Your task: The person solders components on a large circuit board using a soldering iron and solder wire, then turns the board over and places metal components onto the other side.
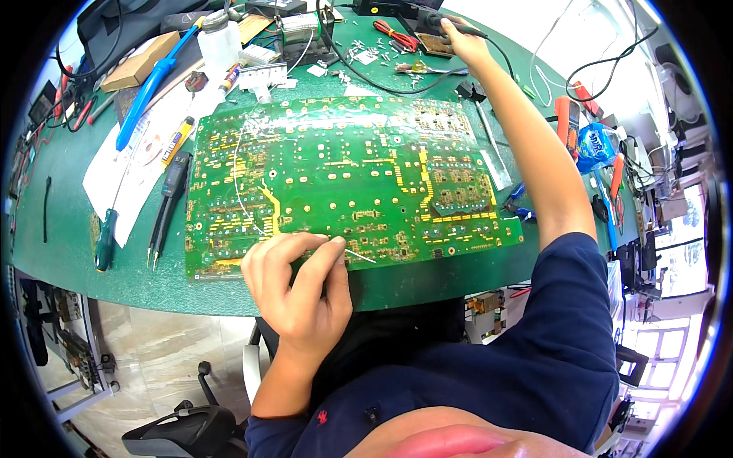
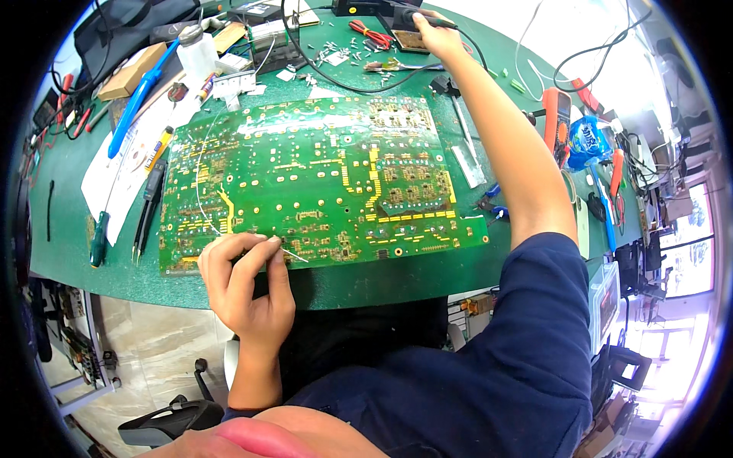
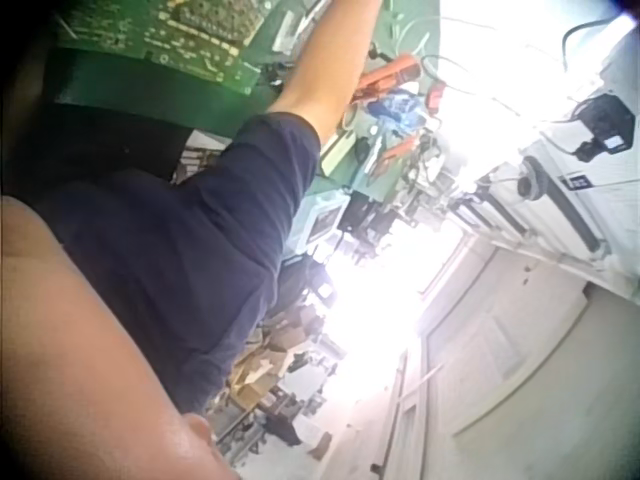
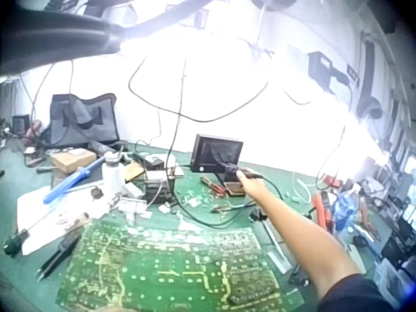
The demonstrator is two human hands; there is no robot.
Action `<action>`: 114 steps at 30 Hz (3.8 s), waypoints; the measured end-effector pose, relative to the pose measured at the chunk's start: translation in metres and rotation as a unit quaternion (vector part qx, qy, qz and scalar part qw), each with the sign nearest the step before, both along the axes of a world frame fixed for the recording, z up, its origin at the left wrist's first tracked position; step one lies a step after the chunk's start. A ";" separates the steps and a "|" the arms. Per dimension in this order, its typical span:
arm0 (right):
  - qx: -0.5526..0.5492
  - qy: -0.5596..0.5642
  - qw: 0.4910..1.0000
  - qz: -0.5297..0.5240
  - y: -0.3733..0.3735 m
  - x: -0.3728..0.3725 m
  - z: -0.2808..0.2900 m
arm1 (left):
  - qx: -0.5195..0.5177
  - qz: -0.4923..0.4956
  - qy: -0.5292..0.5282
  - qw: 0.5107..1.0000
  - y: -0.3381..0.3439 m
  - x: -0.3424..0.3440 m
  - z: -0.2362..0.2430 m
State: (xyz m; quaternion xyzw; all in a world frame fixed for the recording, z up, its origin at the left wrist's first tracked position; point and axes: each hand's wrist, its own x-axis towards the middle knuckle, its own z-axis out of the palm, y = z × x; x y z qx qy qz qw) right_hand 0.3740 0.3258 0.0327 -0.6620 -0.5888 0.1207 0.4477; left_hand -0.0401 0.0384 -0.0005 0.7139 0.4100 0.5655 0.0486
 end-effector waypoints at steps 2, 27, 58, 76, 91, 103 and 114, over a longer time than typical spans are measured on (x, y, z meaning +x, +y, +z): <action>-0.049 0.078 0.996 -0.005 -0.012 -0.010 0.001 | 0.002 0.002 0.000 1.000 0.000 0.001 -0.001; -0.102 -0.277 0.952 -0.077 -0.411 0.031 0.105 | 0.051 0.007 -0.006 0.999 0.000 0.009 -0.011; -0.085 -0.411 0.871 -0.255 -0.502 0.089 -0.017 | 0.078 0.009 -0.005 0.997 0.000 0.006 -0.010; 0.097 -0.168 0.980 -0.042 -0.477 -0.131 -0.011 | -0.003 -0.001 0.027 1.000 0.039 -0.143 0.013; 0.022 -0.066 0.994 -0.090 -0.392 -0.136 -0.031 | 0.156 0.046 0.122 0.979 -0.015 -0.096 0.042; 0.053 -0.104 0.985 -0.125 -0.393 -0.142 -0.038 | 0.173 -0.106 0.185 0.962 -0.010 0.047 0.022; 0.206 -0.143 0.962 -0.107 -0.394 -0.146 -0.051 | 0.199 -0.104 0.177 0.958 -0.004 0.038 0.004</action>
